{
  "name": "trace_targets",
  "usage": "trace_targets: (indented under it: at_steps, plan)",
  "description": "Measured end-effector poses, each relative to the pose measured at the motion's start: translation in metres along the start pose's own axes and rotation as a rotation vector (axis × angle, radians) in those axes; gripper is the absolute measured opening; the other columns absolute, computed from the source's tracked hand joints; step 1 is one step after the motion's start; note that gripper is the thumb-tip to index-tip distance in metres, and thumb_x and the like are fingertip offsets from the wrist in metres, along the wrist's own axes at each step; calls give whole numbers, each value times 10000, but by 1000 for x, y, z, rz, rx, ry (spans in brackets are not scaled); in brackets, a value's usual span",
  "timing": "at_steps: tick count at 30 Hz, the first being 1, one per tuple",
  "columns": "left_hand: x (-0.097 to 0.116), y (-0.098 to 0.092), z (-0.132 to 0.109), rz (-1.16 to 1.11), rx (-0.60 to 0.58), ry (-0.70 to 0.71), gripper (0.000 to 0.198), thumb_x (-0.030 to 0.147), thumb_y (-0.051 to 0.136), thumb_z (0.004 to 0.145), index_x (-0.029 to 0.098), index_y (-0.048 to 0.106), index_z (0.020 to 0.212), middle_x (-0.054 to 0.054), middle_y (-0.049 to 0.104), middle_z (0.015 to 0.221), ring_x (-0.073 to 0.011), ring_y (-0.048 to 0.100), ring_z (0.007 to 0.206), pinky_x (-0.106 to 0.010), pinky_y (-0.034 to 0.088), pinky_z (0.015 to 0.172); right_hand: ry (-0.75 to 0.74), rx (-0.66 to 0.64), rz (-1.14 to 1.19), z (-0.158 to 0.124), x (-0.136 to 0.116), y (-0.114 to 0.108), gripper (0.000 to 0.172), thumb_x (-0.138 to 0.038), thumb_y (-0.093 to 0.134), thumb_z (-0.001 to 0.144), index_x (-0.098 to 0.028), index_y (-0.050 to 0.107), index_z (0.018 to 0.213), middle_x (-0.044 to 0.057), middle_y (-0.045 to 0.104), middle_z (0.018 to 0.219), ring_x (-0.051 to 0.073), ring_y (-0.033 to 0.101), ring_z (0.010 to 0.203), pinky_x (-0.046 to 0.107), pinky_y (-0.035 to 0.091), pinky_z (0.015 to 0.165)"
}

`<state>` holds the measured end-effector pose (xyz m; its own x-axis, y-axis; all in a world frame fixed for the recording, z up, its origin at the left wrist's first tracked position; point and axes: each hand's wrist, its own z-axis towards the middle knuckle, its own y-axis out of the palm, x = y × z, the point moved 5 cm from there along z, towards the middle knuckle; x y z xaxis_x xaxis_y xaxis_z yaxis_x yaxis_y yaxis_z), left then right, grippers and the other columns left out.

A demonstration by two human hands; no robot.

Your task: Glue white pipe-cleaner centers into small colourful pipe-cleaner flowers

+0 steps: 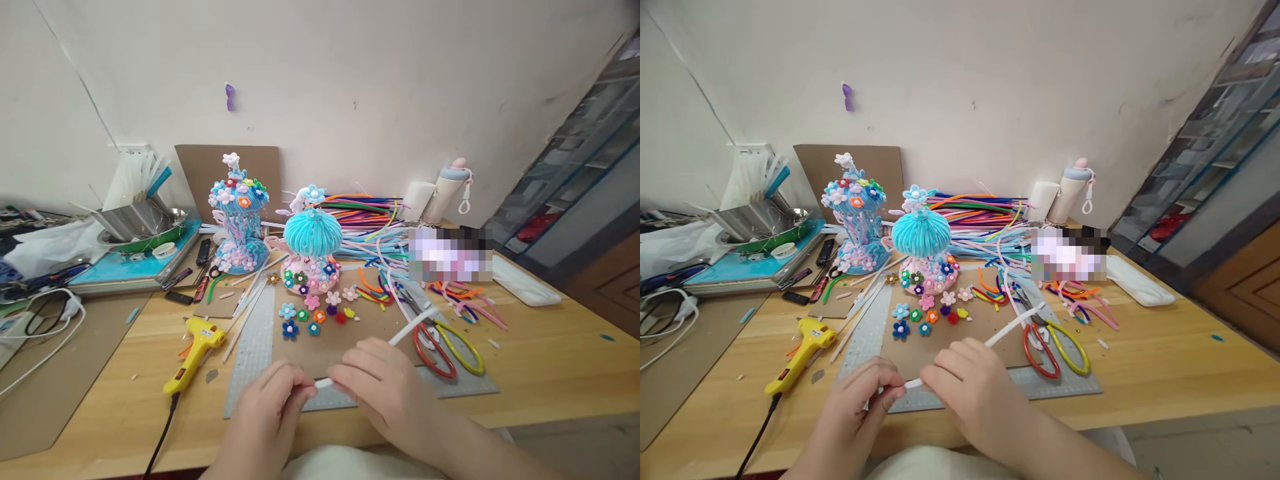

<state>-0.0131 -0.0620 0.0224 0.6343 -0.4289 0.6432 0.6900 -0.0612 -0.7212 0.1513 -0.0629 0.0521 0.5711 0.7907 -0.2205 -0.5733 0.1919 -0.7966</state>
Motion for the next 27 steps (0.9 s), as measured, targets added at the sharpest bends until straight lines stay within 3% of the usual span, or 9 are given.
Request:
trace_targets:
  at_steps: [3,7,10,14,16,18,20,23,27]
  plan:
    - [-1,-3,-8,120,52,32,137,225,458,895,225,541,787,4,619,739,-145,591,662,-242,436,599,49,-82,35,-3,-1,13,213,-191,418,920,-199,621,859,16,570,660,156,469,611,286,293,538]
    - [-4,-5,-17,192,147,29,130,212,471,891,226,552,791,7,637,741,-145,605,663,-247,441,608,38,-62,27,-5,-3,17,213,-204,413,923,-197,607,834,14,556,653,155,461,610,288,262,541]
    - [-7,-4,-18,127,164,-41,120,215,479,888,225,562,803,0,637,769,-149,606,703,-252,450,634,82,-61,73,-4,0,18,196,-200,421,924,-193,587,819,13,561,673,149,480,629,278,271,558]
    - [-11,2,-12,-39,69,-138,144,237,460,889,223,561,789,-7,607,769,-145,578,682,-245,457,605,179,-83,180,-7,9,21,171,-201,429,927,-198,578,843,10,562,694,143,503,650,267,293,578]
    - [-13,0,-10,-126,112,-181,105,258,459,886,230,558,908,-31,604,874,-154,582,728,-237,458,575,256,-73,296,-8,17,17,166,-212,426,931,-207,575,860,10,551,705,144,501,655,266,309,583]
    - [-16,-6,-8,-218,215,-237,193,287,469,880,238,510,1062,-57,584,979,-167,584,786,-236,462,569,369,56,533,-7,26,5,150,-251,420,936,-229,556,877,-1,505,693,140,466,621,260,319,561]
    - [-15,-8,-2,-310,255,-285,239,308,474,876,237,494,1103,-65,575,1009,-177,578,834,-252,471,634,453,309,894,-3,37,-14,175,-341,398,937,-250,509,838,-21,407,648,137,386,560,255,318,518]
    - [-4,6,12,-452,123,-308,207,323,484,867,236,562,1038,-60,588,1064,-189,560,917,-281,450,762,476,574,1404,7,45,-34,283,-428,340,925,-241,418,727,-35,275,621,141,281,529,263,321,498]
    - [11,40,27,-711,-112,-348,229,355,535,834,200,625,977,-54,658,953,-181,572,868,-269,436,747,525,718,1638,16,51,-40,282,-385,359,914,-222,403,689,-39,217,636,133,231,527,246,299,485]
